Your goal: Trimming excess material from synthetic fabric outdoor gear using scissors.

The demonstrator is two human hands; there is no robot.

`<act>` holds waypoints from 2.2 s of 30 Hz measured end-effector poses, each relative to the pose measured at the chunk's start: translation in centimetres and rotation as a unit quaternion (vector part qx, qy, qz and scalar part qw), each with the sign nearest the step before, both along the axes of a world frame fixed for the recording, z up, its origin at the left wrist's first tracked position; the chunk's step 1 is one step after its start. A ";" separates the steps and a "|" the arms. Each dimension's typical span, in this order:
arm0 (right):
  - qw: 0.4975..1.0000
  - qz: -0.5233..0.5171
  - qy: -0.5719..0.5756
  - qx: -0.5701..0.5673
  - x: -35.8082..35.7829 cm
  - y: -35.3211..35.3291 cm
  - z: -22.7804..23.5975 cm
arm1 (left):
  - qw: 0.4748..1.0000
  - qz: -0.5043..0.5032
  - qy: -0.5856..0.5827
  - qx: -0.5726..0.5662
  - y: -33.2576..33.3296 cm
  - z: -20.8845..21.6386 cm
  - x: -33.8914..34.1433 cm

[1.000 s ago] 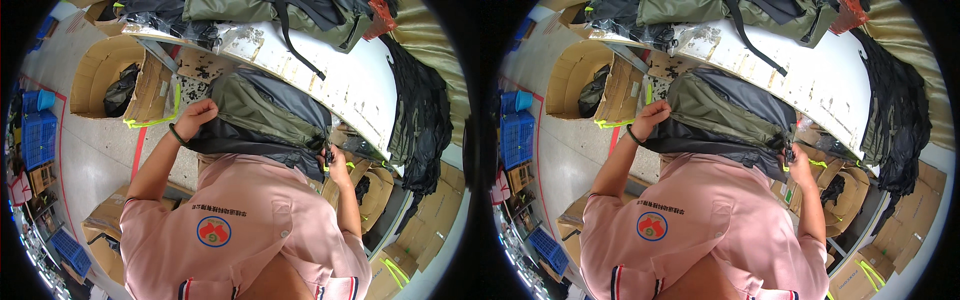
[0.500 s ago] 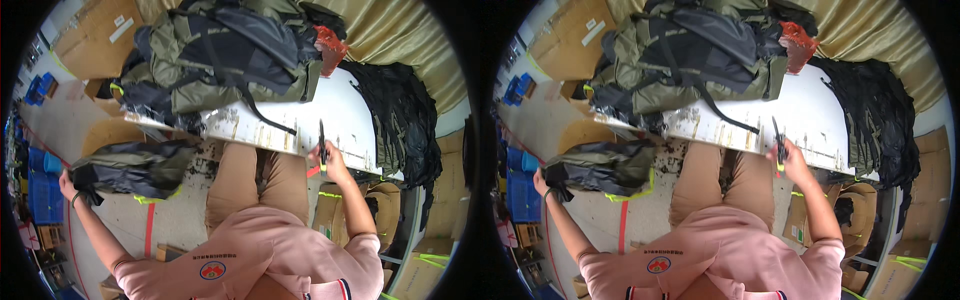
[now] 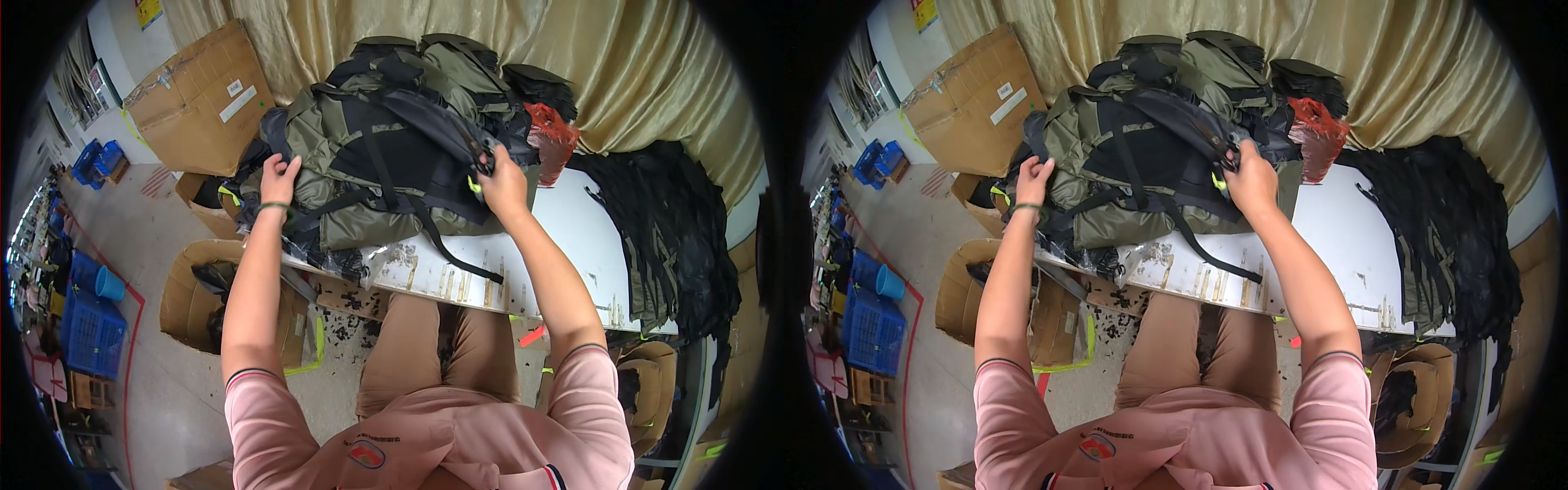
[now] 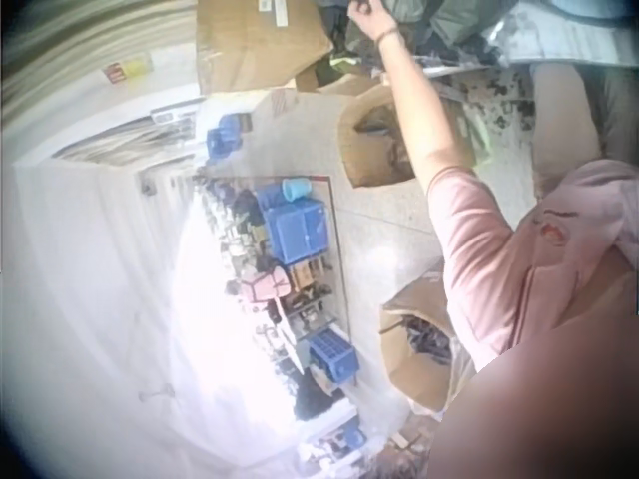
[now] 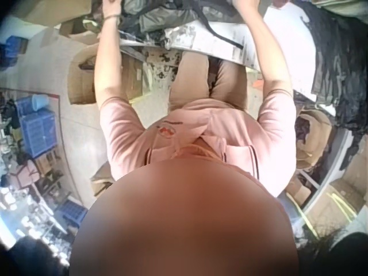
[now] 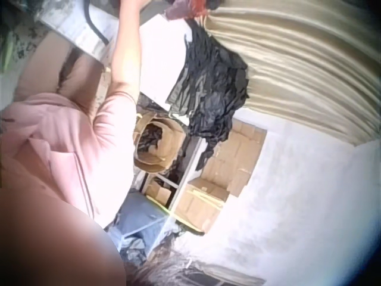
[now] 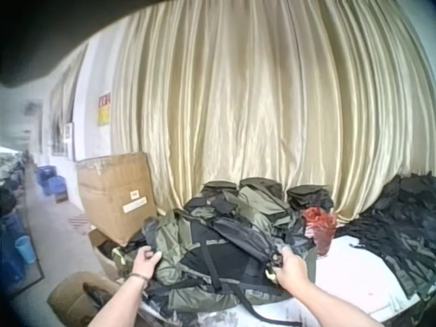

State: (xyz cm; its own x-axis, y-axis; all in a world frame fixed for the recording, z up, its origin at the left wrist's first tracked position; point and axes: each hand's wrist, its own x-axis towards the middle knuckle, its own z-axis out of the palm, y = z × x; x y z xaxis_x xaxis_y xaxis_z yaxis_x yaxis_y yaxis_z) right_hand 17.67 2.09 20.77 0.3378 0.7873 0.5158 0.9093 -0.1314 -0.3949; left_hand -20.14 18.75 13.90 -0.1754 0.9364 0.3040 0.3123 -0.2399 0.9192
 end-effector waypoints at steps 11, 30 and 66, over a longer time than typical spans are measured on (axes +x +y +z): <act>0.959 0.051 0.277 0.027 5.9 -19.0 -1.5 | 0.990 0.034 0.123 0.055 3.0 5.0 4.8; 0.837 -0.028 0.459 -0.297 14.5 -43.0 -11.0 | 0.826 -0.487 0.255 -0.123 -22.1 -2.7 5.9; 0.995 0.035 0.052 -0.074 5.3 -22.0 -19.5 | 0.804 -0.518 0.276 0.096 -23.2 -11.3 9.8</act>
State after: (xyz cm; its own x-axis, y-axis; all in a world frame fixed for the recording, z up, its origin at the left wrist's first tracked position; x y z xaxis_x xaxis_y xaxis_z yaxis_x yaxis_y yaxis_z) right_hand 22.95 -19.88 1.32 0.3239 0.8756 0.3583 0.8740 -0.1319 -0.4677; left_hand -10.33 -4.43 2.62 0.8799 0.4186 0.2249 0.1996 -0.7551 0.6245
